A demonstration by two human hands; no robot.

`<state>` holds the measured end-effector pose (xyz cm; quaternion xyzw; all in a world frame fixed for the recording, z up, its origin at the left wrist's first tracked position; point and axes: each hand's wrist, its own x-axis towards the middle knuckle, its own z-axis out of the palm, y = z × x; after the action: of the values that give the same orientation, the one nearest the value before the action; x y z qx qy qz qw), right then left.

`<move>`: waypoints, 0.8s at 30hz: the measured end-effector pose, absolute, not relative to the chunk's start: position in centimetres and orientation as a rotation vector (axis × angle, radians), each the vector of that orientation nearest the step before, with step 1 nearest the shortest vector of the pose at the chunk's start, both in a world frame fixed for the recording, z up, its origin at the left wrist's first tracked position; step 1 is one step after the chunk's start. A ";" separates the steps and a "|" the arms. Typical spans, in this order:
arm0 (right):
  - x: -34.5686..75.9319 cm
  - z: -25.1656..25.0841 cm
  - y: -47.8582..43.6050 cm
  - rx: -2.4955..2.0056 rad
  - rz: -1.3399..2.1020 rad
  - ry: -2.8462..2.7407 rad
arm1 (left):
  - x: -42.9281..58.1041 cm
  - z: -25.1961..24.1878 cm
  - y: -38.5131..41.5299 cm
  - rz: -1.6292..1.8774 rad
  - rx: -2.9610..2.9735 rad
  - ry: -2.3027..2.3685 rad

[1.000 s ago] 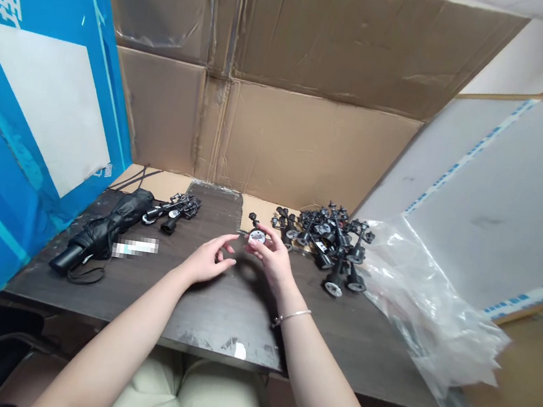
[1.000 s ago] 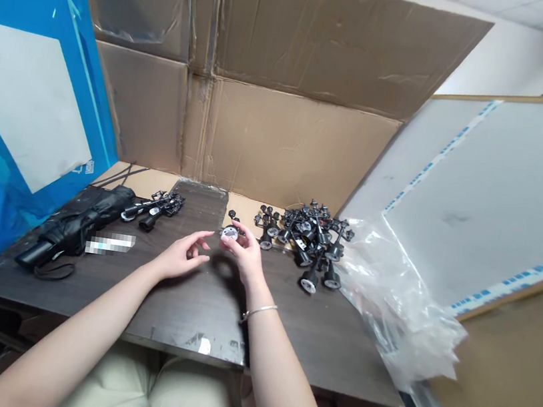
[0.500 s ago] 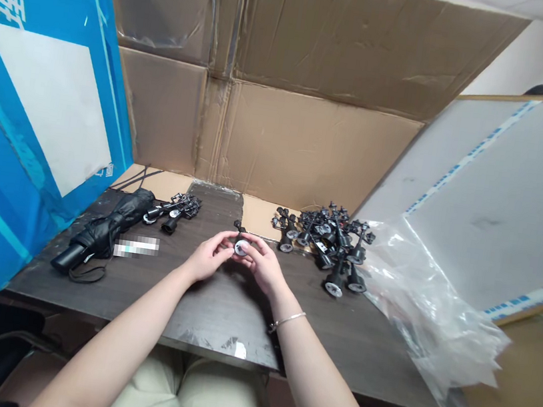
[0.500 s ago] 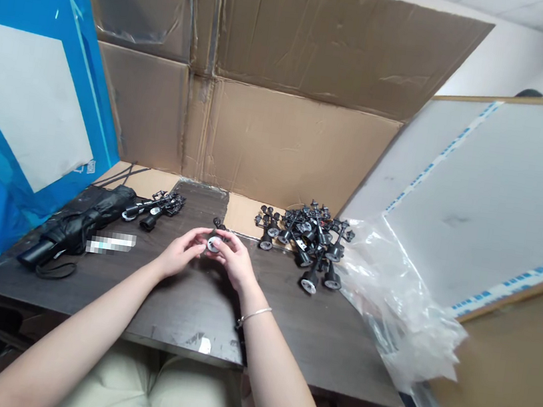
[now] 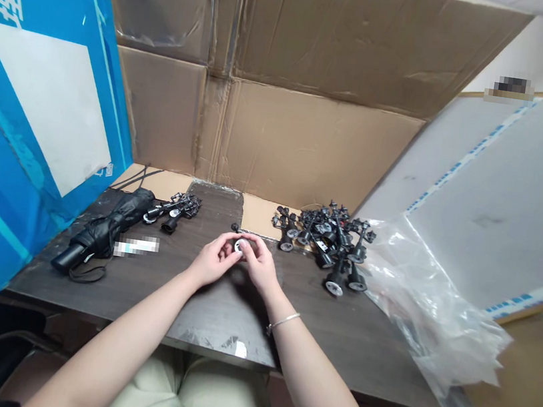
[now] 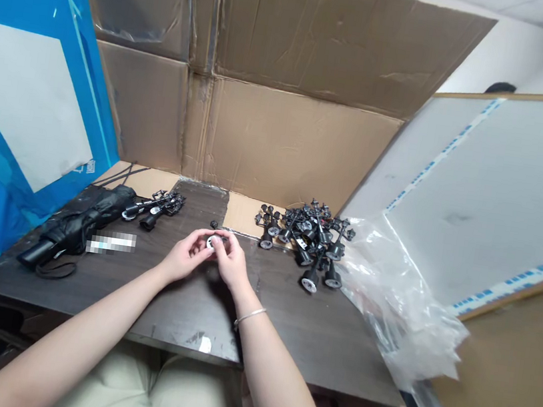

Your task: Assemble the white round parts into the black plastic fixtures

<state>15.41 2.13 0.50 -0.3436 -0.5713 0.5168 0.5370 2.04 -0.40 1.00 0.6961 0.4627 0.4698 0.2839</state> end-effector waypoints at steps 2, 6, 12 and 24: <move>15.5 0.3 2.1 -0.828 1.160 -1.414 | 2.1 1.0 -0.5 1.263 1.865 1.243; 15.5 0.1 2.1 -0.824 1.114 -1.462 | 2.1 0.9 -0.5 1.283 1.874 1.228; 15.4 0.4 1.9 -0.843 1.119 -1.460 | 2.1 0.8 -0.3 1.326 1.794 1.162; 15.3 0.9 1.4 -0.744 1.184 -1.537 | 1.9 0.3 -0.2 1.391 1.778 1.209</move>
<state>15.31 1.39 0.94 -0.3086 -0.6374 0.4910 0.5073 1.85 -0.17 0.32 0.6653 0.4524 0.5203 0.2864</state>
